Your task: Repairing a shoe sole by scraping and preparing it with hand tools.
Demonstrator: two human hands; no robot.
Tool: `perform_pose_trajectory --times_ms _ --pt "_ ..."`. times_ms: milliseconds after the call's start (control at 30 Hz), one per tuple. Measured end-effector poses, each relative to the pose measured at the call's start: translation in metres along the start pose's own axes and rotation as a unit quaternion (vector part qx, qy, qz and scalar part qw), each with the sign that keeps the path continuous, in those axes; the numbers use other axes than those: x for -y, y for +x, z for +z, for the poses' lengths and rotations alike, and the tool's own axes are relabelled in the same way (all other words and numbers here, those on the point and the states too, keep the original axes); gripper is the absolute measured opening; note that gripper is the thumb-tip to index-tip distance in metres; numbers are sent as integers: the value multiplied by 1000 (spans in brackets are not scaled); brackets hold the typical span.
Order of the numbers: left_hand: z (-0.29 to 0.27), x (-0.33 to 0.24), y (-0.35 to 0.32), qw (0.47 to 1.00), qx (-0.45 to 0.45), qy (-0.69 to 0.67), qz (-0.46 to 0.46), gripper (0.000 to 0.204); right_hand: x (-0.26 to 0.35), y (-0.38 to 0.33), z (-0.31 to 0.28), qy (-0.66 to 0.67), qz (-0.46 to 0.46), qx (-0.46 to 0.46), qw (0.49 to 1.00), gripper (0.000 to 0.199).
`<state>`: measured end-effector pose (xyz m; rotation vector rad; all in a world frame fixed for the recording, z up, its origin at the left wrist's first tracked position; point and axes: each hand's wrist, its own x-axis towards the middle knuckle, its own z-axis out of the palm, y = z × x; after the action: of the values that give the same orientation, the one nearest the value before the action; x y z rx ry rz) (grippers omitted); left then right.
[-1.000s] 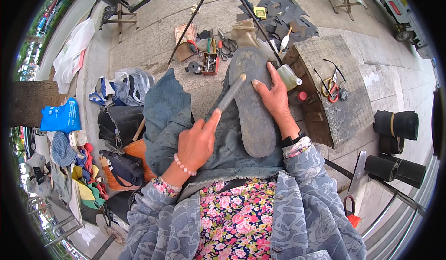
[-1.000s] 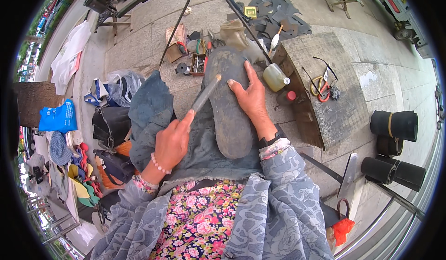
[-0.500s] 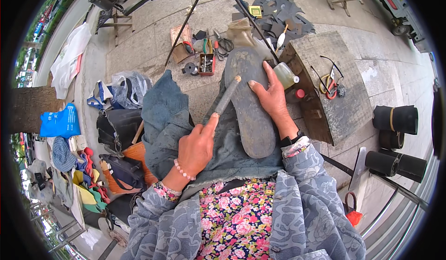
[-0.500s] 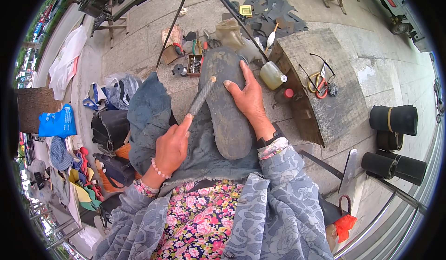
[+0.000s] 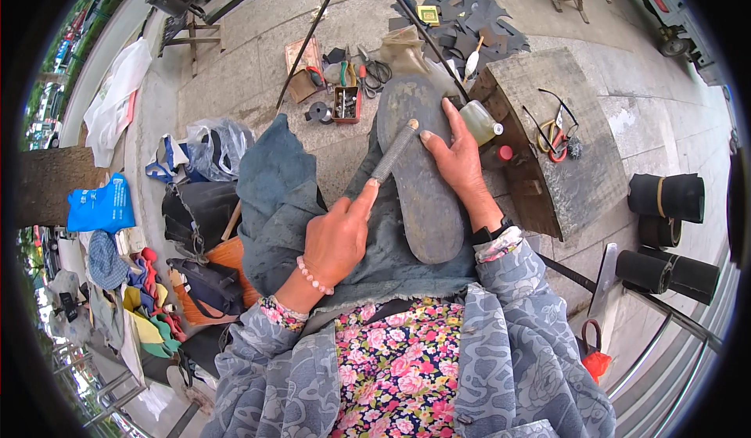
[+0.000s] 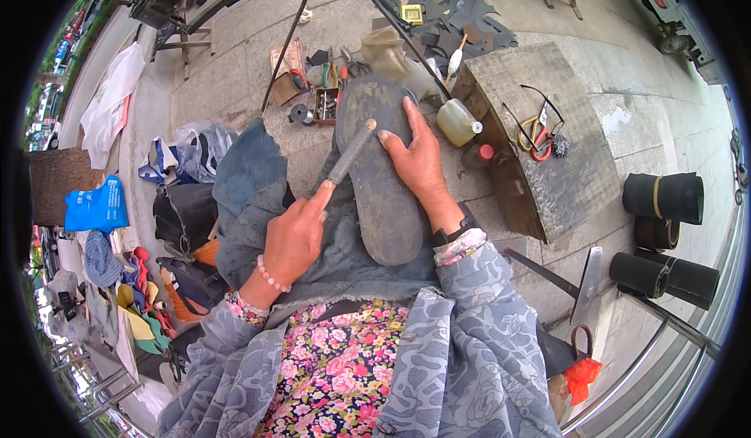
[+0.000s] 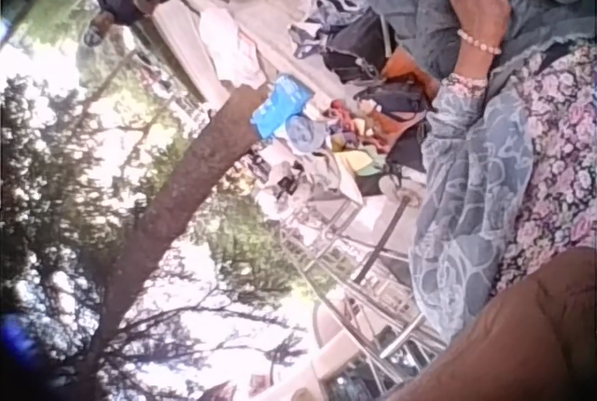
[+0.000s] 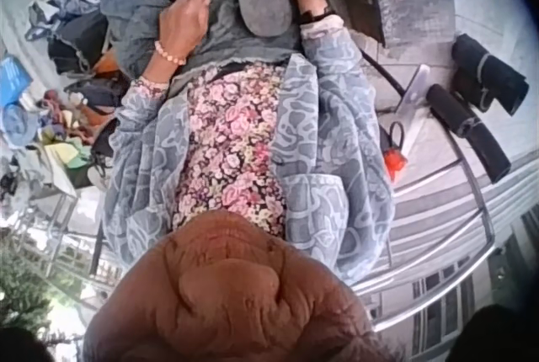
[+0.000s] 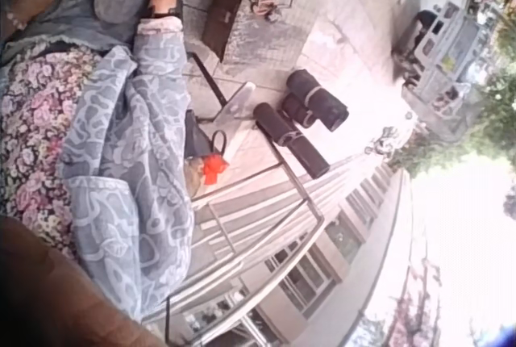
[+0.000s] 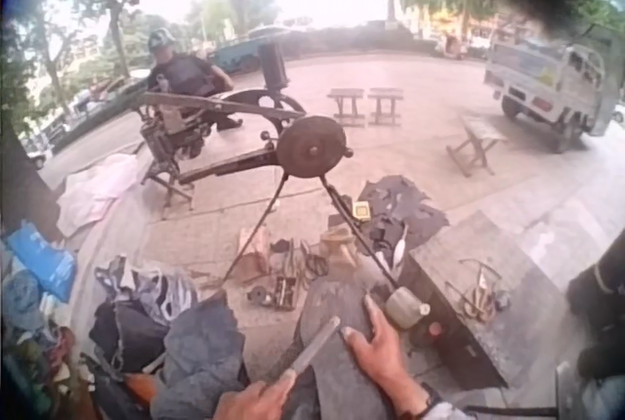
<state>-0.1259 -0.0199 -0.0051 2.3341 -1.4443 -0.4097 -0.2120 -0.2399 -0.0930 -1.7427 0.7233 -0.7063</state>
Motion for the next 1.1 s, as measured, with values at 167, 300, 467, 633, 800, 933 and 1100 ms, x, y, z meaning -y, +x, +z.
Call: perform_pose_trajectory --times_ms 167,300,467,633,800,933,1100 --pt "9 6 24 996 -73 11 41 52 2 3 2 -2 9 8 1000 68" --pt "15 10 54 993 -97 21 62 52 0 3 4 -12 22 19 999 70" --pt "8 3 12 997 -52 36 40 52 11 -1 -3 -13 46 11 999 69" --pt "3 2 -4 998 -45 23 23 52 9 2 -1 -1 43 14 999 69" --pt "4 10 51 998 -61 28 18 50 8 2 3 -27 23 16 999 69" --pt "4 9 54 996 -65 53 33 49 7 -1 3 -34 26 11 999 69" --pt "-2 2 -1 998 -17 50 15 51 2 1 0 -28 7 2 1000 69"
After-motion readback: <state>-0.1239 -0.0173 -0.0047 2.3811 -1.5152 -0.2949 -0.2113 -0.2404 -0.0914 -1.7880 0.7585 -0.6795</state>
